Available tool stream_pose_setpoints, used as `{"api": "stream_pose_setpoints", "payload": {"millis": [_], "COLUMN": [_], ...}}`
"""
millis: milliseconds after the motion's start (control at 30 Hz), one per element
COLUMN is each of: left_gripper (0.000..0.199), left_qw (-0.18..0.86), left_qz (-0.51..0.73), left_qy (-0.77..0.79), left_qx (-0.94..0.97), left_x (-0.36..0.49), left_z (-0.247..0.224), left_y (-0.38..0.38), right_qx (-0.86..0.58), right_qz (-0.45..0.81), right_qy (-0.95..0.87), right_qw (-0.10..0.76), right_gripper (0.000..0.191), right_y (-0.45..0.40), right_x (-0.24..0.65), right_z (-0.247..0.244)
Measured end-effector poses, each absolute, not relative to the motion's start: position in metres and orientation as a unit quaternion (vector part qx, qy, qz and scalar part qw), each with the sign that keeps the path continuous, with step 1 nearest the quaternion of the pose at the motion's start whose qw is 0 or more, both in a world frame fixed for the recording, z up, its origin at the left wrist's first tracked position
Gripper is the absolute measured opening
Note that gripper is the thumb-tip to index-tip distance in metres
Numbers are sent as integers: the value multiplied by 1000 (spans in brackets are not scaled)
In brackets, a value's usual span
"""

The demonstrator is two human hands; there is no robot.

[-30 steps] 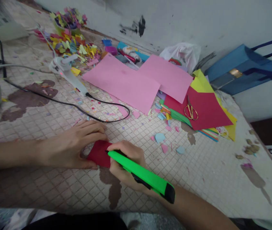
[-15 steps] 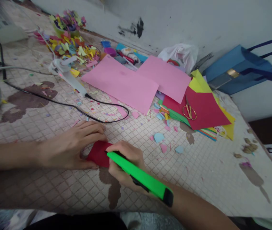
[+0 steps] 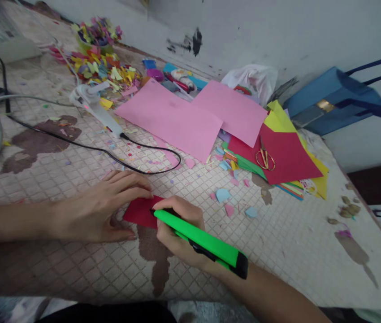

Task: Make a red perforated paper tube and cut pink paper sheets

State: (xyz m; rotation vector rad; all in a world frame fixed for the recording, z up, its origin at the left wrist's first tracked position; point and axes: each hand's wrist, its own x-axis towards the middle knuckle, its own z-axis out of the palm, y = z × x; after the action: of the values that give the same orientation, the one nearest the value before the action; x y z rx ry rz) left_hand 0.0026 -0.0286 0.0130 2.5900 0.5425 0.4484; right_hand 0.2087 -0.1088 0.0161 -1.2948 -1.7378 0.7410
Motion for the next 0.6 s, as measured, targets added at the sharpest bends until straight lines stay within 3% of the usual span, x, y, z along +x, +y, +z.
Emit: {"api": "stream_pose_setpoints", "payload": {"millis": [267,500,600], "left_gripper": [44,74,66], "left_qw": [244,216,223], "left_qz": [160,155,154], "left_qy": [215,221,222], "left_qx": [932,938,937], "left_x": [3,3,3], "left_z": [7,6,7], "left_y": [-28,-28,-29], "right_qx": [-516,-516,-514], "right_qz": [296,304,300], "right_qy": [-685,-690,-694], "right_qw": [420,407,405], "right_gripper": [19,19,19], "right_y": [-108,-110,-110], "right_x": [210,211,211], "right_z": [16,14,14]}}
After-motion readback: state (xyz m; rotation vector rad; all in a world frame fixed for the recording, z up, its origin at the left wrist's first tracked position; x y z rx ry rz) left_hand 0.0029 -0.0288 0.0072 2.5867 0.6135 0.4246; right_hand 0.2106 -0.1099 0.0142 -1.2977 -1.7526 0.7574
